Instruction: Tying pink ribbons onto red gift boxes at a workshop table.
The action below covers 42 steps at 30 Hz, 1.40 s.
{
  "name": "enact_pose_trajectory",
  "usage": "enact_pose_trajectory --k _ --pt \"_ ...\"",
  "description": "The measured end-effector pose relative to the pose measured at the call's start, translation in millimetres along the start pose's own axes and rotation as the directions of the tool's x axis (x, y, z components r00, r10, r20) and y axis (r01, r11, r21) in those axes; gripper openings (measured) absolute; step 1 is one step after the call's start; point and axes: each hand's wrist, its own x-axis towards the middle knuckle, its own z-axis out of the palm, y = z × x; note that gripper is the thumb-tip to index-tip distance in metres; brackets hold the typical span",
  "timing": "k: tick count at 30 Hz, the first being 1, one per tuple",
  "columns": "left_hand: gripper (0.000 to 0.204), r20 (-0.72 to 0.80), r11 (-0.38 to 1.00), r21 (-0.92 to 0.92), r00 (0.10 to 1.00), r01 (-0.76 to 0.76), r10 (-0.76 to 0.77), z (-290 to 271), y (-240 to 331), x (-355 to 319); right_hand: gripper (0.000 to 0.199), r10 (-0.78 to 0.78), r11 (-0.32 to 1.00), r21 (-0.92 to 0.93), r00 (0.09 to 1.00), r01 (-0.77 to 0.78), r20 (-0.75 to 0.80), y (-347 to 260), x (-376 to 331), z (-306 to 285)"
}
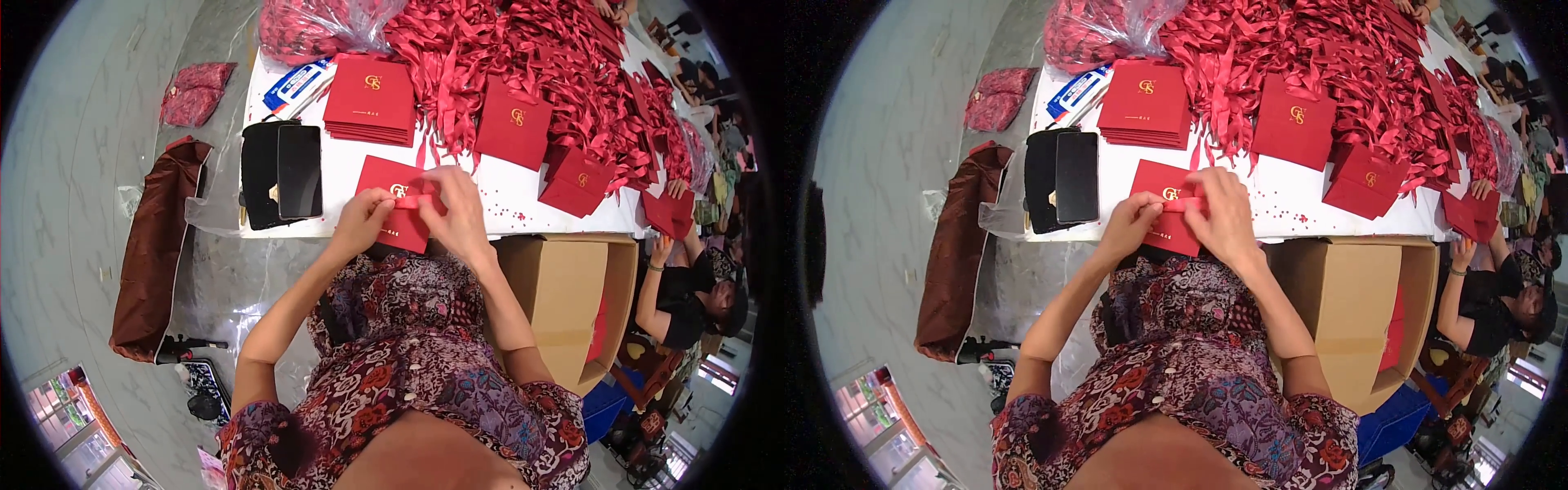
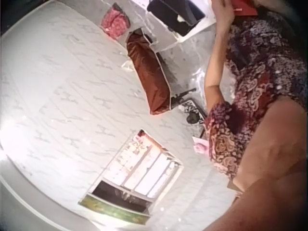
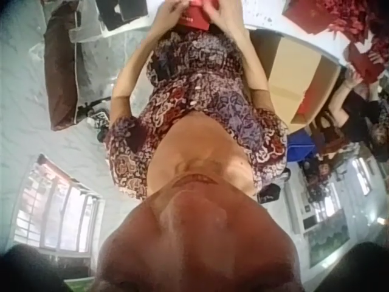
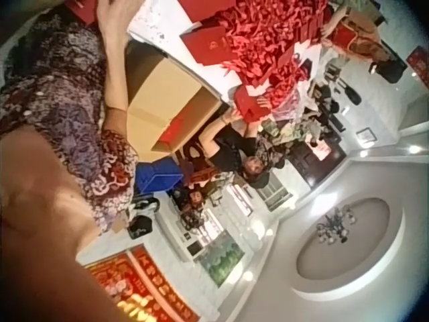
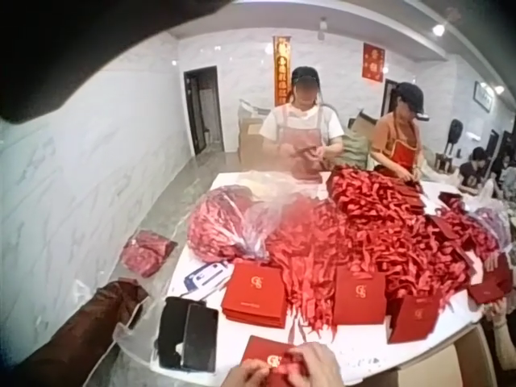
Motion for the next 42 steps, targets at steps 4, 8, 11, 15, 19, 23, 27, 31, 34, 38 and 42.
enact_pose_trajectory --k 4,8,11,15,19,23,27,31,34,38,42 --pt "0.013 0.065 0.971 -0.232 0.997 0.049 -0.034 -7.8 11.1 5.3 0.029 -0.134 0.990 0.053 0.989 0.131 0.062 -6.3 5.0 17.7" --pt "0.017 -0.025 0.957 -0.291 1.000 -0.006 -0.001 -9.5 17.8 7.2 0.013 0.028 0.985 0.166 0.994 -0.045 0.103 1.8 3.5 34.3" --pt "0.024 -0.171 0.989 0.137 0.982 -0.060 0.083 -12.6 18.4 2.9 0.013 0.084 0.986 0.141 0.994 -0.093 0.071 8.4 3.5 38.1" --pt "0.043 -0.248 0.800 0.576 0.897 -0.168 0.367 -5.4 -12.3 -2.9 0.014 0.126 0.988 0.087 0.992 -0.128 0.021 13.9 3.4 42.0" --pt "0.056 -0.227 0.911 0.404 0.954 -0.088 0.193 7.1 -2.4 3.1 0.015 0.173 0.985 -0.011 0.985 -0.174 -0.020 24.8 2.0 45.4" --pt "0.048 -0.144 0.778 0.606 0.940 -0.163 0.309 2.0 3.0 23.7 0.015 0.165 0.984 -0.056 0.985 -0.167 -0.045 28.8 3.7 51.1" --pt "0.040 -0.098 0.758 0.610 0.927 -0.232 0.363 -1.5 3.3 30.2 0.015 0.151 0.982 -0.102 0.987 -0.156 -0.053 29.6 2.4 56.5" --pt "0.031 -0.108 0.803 0.531 0.919 -0.269 0.380 -1.6 7.4 30.8 0.017 0.153 0.985 -0.079 0.987 -0.155 -0.041 22.4 1.5 53.4" --pt "0.025 -0.105 0.806 0.518 0.914 -0.286 0.392 -1.7 7.9 31.8 0.019 0.159 0.985 -0.067 0.987 -0.161 -0.027 18.9 0.4 55.5" --pt "0.019 -0.088 0.761 0.573 0.901 -0.303 0.425 -1.8 13.4 31.3 0.019 0.192 0.981 -0.016 0.976 -0.194 -0.103 17.1 -2.5 63.4" --pt "0.018 -0.084 0.767 0.553 0.894 -0.326 0.440 2.2 12.9 34.2 0.017 0.209 0.978 0.031 0.965 -0.206 -0.160 14.2 -5.0 70.1"
